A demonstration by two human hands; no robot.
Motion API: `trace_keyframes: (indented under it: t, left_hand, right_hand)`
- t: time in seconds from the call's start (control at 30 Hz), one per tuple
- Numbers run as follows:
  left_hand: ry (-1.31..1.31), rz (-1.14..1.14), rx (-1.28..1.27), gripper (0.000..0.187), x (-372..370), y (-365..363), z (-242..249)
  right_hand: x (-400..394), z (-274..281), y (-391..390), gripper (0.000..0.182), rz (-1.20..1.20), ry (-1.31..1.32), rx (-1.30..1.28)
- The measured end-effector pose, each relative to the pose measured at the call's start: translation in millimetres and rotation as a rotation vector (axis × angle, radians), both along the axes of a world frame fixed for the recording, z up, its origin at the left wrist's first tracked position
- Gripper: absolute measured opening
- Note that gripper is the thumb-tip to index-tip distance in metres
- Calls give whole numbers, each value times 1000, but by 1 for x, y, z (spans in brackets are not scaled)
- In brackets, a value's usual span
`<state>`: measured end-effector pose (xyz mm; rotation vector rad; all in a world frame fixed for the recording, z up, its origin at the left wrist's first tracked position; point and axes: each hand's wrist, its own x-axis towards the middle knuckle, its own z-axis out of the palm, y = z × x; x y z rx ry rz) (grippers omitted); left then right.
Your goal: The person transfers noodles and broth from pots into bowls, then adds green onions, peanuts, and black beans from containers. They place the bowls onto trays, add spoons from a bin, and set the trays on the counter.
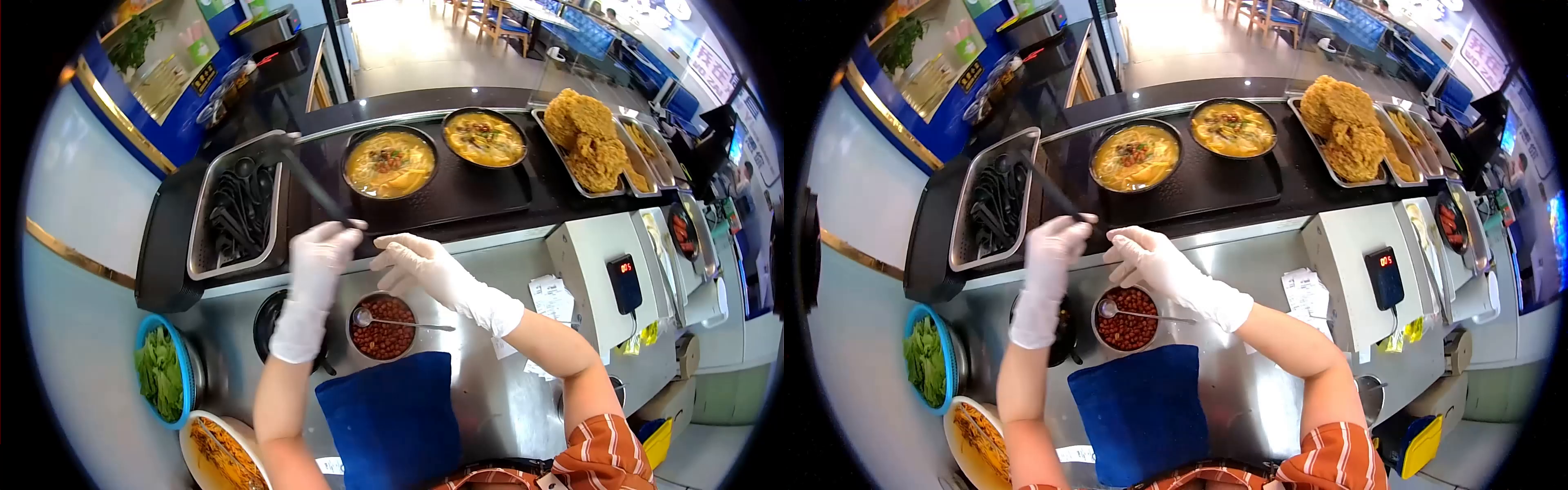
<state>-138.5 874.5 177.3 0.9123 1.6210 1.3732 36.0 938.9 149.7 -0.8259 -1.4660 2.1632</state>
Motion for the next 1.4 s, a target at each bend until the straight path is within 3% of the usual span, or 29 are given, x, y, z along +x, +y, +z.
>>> trace_keyframes:
  t: [0.13, 0.3, 0.5, 0.67, 0.7, 0.77, 0.8, 0.83, 0.87, 0.9, 0.97, 1.0, 1.03, 1.1, 1.2, 1.33, 1.4]
  left_hand:
    - [-132, -177, 139, 17, 69, 39, -36]
    - [-74, -303, 191, 38, 108, 65, -32]
    - [18, -232, -26, 33, 83, 35, -25]
    - [162, 33, -2, 24, 29, -4, -41]
    - [222, 110, 16, 24, 17, -9, -41]
    - [476, 246, 80, 23, -23, -16, -60]
    - [566, 322, 46, 22, -29, -23, -44]
    - [1011, 375, 161, 23, -62, -23, -58]
    - [1092, 519, 56, 26, -85, -21, -57]
    - [1319, 538, 54, 29, -132, -19, -70]
    - [1341, 537, -203, 30, -191, -11, -74]
    - [1397, 404, -450, 30, -231, -7, -82]
    - [1378, 401, -404, 29, -251, -6, -96]
    - [1082, 247, -523, 27, -264, -2, -101]
    - [817, 288, -511, 22, -259, 9, -119]
    - [739, 313, -636, 18, -263, 19, -119]
    - [689, 339, -519, 16, -233, 19, -102]
  right_hand:
    - [39, -3, 16, 25, -157, -36, 64]
    - [99, -4, 57, 24, -412, -20, 124]
    - [135, -25, 156, 24, -526, 58, -127]
    - [128, -54, 197, 23, -580, 76, -312]
    - [130, -58, 201, 22, -589, 76, -350]
    - [144, -79, 209, 24, -259, 423, -443]
    - [144, -88, 208, 28, -223, 485, -568]
    - [142, -80, 198, 30, -249, 438, -531]
    - [143, -83, 193, 27, -255, 473, -485]
    - [133, -70, 177, 33, -623, -9, -77]
    - [135, -59, 178, 45, -624, -137, -220]
    - [137, -55, 171, 46, -675, -201, -188]
    - [137, -51, 164, 48, -720, -266, -154]
    - [149, -53, 153, 47, -716, -267, -223]
    - [165, -42, 111, 38, -679, -198, -204]
    - [179, -45, 71, 29, -531, -165, -191]
    - [176, -50, 59, 29, -489, -172, -183]
